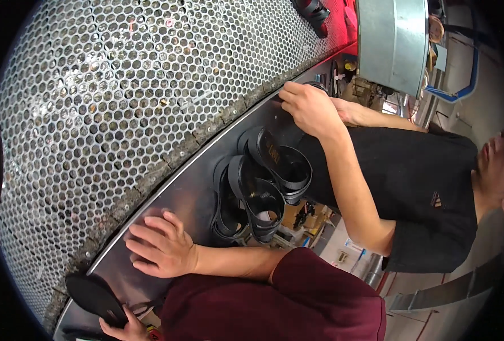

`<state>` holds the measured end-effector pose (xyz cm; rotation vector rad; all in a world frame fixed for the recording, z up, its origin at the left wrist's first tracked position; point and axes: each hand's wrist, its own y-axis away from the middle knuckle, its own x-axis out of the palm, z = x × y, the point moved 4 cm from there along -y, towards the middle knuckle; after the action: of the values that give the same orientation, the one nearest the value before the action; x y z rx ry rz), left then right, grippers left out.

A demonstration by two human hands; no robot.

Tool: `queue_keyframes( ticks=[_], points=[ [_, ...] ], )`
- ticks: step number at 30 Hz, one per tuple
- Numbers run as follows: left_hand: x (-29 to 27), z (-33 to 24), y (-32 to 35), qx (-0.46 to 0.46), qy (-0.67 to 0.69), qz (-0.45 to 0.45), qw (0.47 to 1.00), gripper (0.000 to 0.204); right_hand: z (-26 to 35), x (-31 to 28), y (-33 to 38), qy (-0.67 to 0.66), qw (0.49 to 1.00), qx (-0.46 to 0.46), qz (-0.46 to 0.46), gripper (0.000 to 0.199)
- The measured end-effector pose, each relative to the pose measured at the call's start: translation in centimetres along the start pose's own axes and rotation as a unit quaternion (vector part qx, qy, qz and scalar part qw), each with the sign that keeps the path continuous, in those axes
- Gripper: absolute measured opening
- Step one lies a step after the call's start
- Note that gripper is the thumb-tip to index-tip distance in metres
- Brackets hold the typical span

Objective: Assembling sandal components on a factory production line.

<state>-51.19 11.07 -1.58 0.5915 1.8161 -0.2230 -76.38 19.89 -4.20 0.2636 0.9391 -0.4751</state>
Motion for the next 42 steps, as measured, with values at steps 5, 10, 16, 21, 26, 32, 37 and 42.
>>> queue_keyframes(
  ticks=[5,10,16,21,26,32,37,42],
  points=[
    [0.9,0.0,0.2,0.016,0.024,-0.035,0.999,0.059,-0.6,0.3,0.2,0.007,1.000,-0.007,-0.005,0.048],
    [0.7,-0.7,0.3,0.055,-0.017,-0.059,0.997,0.066,-0.8,-0.3,-0.1,-0.004,1.000,-0.005,-0.008,0.049],
    [1.5,1.9,4.4,-0.084,0.008,-0.065,0.994,0.066,-0.9,-1.3,-0.5,-0.021,0.999,-0.008,-0.028,0.053],
    [1.6,0.4,3.7,-0.103,-0.008,-0.047,0.994,0.070,-1.4,-2.7,0.4,-0.048,0.996,-0.032,-0.068,0.055],
    [1.6,-0.4,3.6,-0.082,-0.015,-0.045,0.996,0.070,-1.5,-3.8,3.7,-0.057,0.990,-0.043,-0.125,0.055],
    [1.0,-0.8,4.0,-0.044,0.105,0.027,0.993,0.077,-1.6,-6.7,23.7,-0.220,0.970,0.058,-0.091,0.053],
    [1.3,-6.6,8.3,0.135,0.167,0.137,0.967,0.067,-4.8,-5.8,45.8,-0.388,0.770,0.496,-0.104,0.065],
    [1.9,-19.8,19.6,0.466,0.047,0.252,0.847,0.065,-4.1,-7.0,51.9,-0.709,0.491,0.445,-0.241,0.080]
  ],
)
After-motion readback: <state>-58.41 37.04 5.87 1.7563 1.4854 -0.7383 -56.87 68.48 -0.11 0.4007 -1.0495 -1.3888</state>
